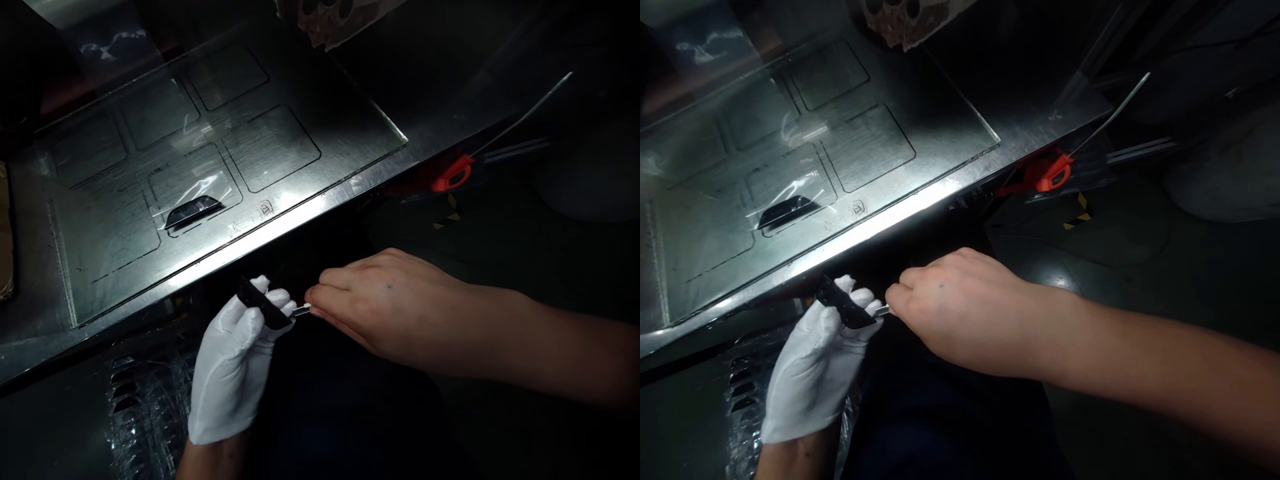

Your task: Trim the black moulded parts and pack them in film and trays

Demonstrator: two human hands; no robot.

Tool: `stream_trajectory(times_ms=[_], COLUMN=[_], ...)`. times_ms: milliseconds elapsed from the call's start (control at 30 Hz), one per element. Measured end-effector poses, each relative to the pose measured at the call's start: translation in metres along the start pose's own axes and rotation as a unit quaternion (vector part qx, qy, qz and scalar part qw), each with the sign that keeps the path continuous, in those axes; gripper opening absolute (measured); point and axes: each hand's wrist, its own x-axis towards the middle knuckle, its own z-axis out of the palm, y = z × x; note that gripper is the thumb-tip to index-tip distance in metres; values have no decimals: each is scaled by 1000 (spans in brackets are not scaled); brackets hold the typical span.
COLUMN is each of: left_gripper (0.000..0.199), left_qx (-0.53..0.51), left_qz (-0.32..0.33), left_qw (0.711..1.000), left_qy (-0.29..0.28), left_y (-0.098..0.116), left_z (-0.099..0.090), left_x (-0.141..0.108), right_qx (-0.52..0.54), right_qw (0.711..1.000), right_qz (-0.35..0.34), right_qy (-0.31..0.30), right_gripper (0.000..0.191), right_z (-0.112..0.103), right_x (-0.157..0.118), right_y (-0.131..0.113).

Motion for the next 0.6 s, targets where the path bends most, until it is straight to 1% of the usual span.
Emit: stream_trajectory(times_ms=[200,267,333,400,467,533,600], left_gripper=[34,33,31,31,33,37,42], left_qx=[-2,-2,7,26,59,105,146], left_qz=[-10,0,24,57,83,91,92], left_qw=[1000,1000,999,997,991,984,977], left_qy=[14,17,25,50,86,115,124], left_y=[0,-1,-3,-6,-8,-9,-9], left_z=[1,3,5,7,9,10,9], left_x=[0,0,0,-2,-4,-7,-9], right_qx=[-6,-7,-7,-11,-12,-6,3], right_qw=[1000,1000,1000,1000,1000,1000,1000], right_qz=[3,5,7,14,17,17,18], right_qy=[-2,0,2,6,10,13,14], right_gripper=[12,12,12,12,13,13,14], right_z=[2,1,1,1,3,5,6], right_x=[-3,-3,-3,-3,-2,-1,0], right_y=[-1,-2,-2,-4,-5,-7,-9])
